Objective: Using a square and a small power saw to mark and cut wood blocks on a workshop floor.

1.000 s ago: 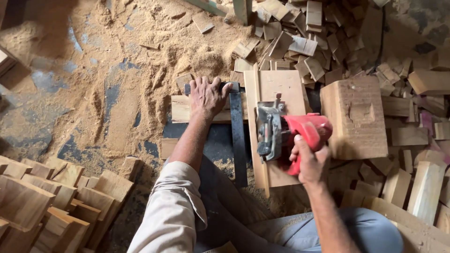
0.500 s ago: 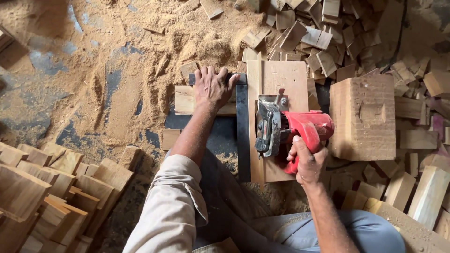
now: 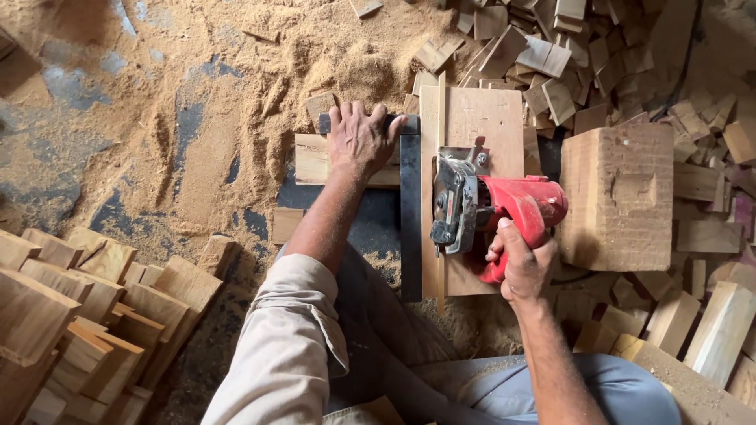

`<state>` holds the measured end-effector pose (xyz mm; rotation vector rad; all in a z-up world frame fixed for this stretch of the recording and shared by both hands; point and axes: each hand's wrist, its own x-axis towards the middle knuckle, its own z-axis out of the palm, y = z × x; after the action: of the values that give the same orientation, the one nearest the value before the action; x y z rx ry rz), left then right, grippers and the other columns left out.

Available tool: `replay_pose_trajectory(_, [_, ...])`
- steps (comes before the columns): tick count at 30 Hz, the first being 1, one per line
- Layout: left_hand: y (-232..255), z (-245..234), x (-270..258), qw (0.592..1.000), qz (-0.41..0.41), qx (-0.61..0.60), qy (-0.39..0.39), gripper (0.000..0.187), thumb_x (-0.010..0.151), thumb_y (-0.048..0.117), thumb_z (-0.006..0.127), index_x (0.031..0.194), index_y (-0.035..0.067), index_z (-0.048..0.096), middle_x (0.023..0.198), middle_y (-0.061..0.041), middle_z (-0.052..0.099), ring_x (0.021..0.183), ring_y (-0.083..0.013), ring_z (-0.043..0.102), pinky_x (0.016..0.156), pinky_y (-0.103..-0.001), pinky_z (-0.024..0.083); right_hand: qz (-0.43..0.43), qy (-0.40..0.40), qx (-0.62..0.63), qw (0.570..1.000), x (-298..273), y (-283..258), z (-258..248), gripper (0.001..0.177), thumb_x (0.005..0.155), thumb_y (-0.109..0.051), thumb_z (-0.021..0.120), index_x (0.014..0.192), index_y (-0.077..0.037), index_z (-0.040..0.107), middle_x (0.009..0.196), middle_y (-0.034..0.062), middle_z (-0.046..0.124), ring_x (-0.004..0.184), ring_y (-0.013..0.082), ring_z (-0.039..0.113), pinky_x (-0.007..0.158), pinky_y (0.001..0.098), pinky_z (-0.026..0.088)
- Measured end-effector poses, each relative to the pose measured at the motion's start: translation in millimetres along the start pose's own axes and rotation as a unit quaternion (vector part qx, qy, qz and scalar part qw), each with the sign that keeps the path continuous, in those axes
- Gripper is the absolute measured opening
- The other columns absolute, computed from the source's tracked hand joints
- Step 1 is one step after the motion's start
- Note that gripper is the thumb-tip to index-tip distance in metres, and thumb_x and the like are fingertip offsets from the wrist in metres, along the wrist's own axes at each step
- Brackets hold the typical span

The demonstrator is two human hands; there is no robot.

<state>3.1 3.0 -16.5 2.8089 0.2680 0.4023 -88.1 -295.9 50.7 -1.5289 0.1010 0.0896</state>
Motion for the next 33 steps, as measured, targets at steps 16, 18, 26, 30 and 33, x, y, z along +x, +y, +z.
replay_pose_trajectory(16, [1.2,-2.2,2.6,1.000,-0.001,0.013,-0.014,0.055,0.103,0.063,0.044,0.103,0.014,0.069,0.096,-0.016,0.060,0.097,-0.0310,0.054,0.091,-0.049,0.035,0.004,0.009,0.006,1.000,3.8,-3.1,4.5,0.013,0.094,-0.012,0.068,0.086,-0.003,0.064,0.066,0.0051,0.058,0.053,0.0140,0.054,0.050,0.0300,0.048])
replay_pose_trajectory(18, [1.4,-2.5,3.2,1.000,-0.002,0.012,-0.014,0.055,0.103,0.064,0.044,0.103,0.014,0.069,0.096,-0.016,0.060,0.097,-0.0311,0.054,0.091,-0.049,0.035,0.006,0.011,0.006,1.000,4.8,-2.6,4.1,0.013,0.093,-0.013,0.068,0.087,-0.003,0.063,0.066,0.0050,0.058,0.053,0.0139,0.054,0.050,0.0299,0.048])
replay_pose_trajectory(26, [0.5,-1.5,2.9,1.000,-0.003,0.010,-0.019,0.053,0.104,0.061,0.042,0.102,0.014,0.067,0.093,-0.016,0.059,0.095,-0.0310,0.054,0.090,-0.049,0.035,0.011,0.017,0.008,1.000,2.2,-0.1,2.5,0.011,0.093,-0.013,0.068,0.089,-0.003,0.064,0.066,0.0044,0.058,0.053,0.0136,0.055,0.049,0.0297,0.048])
replay_pose_trajectory(30, [1.4,-3.5,2.2,1.000,-0.002,0.017,-0.021,0.052,0.105,0.060,0.041,0.103,0.014,0.066,0.093,-0.016,0.059,0.095,-0.0306,0.054,0.091,-0.048,0.035,0.012,0.018,0.002,1.000,-0.4,-0.2,2.0,0.012,0.094,-0.012,0.068,0.088,-0.002,0.064,0.066,0.0047,0.057,0.053,0.0140,0.054,0.049,0.0298,0.048])
replay_pose_trajectory(33, [1.2,-2.9,2.6,0.999,-0.001,0.021,-0.026,0.052,0.105,0.060,0.039,0.105,0.015,0.065,0.092,-0.016,0.058,0.095,-0.0299,0.053,0.091,-0.049,0.035,0.016,0.022,-0.005,1.000,-0.7,-3.0,2.3,0.014,0.094,-0.011,0.067,0.085,-0.002,0.063,0.066,0.0054,0.058,0.052,0.0147,0.054,0.049,0.0304,0.048])
